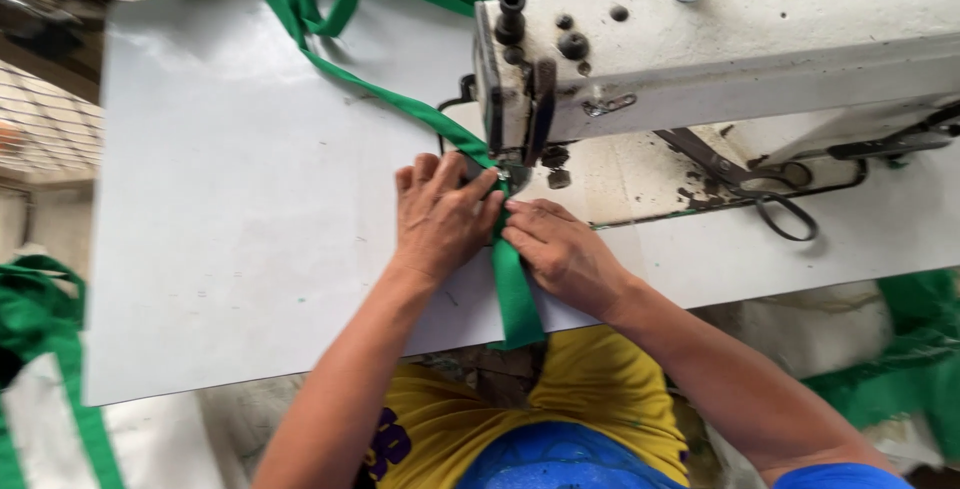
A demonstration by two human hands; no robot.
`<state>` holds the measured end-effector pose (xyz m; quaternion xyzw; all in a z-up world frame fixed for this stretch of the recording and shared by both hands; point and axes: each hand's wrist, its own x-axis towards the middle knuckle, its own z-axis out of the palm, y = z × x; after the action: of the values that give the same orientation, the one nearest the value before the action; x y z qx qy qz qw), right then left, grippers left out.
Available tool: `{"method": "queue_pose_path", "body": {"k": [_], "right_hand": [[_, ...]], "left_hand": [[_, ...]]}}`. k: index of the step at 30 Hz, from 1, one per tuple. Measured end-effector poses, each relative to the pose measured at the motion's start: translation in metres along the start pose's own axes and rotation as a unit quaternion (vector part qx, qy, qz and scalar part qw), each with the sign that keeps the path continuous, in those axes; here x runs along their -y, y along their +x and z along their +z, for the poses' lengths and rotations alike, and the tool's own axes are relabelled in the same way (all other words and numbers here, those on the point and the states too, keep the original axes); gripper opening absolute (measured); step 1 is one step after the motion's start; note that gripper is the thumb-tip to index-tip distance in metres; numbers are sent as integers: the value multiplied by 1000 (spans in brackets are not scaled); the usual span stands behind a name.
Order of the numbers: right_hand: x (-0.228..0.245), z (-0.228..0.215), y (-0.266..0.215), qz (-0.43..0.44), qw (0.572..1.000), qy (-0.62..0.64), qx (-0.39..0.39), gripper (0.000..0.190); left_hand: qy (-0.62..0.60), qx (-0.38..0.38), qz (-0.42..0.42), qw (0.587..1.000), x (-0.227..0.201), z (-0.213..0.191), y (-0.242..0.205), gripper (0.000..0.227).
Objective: Sewing green fabric straps using an industrial sewing machine on a factory floor.
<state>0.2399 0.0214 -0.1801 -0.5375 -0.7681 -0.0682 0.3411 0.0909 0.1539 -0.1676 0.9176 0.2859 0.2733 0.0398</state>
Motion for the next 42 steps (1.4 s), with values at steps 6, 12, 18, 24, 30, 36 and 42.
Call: {"method": "queue_pose_path", "body": {"k": [6, 12, 18, 24, 30, 36, 42], "right_hand": [[-3, -3, -12, -11, 998, -64, 26, 20], [-20, 15, -18, 7, 998, -49, 44, 25], [-38, 30, -13, -1, 998, -45, 39, 24], [34, -26, -21, 34, 994, -102, 27, 34], [105, 2, -147, 394, 897, 181, 83, 23], [86, 58, -182, 505, 809, 265, 144, 33], [200, -50, -145, 297, 927, 219, 68, 19]], "left_hand": [[33, 17, 26, 999, -3, -7, 1, 36], [33, 81, -23, 996, -4, 2, 3, 46], [24, 59, -24, 998, 6, 4, 17, 50], [42, 42, 2, 998, 15, 14, 10, 50], [55, 132, 18, 990, 20, 15, 7, 57], [36, -8, -51, 998, -50, -31, -55, 40], [-265, 374, -358, 814, -147, -134, -132, 44]]}}
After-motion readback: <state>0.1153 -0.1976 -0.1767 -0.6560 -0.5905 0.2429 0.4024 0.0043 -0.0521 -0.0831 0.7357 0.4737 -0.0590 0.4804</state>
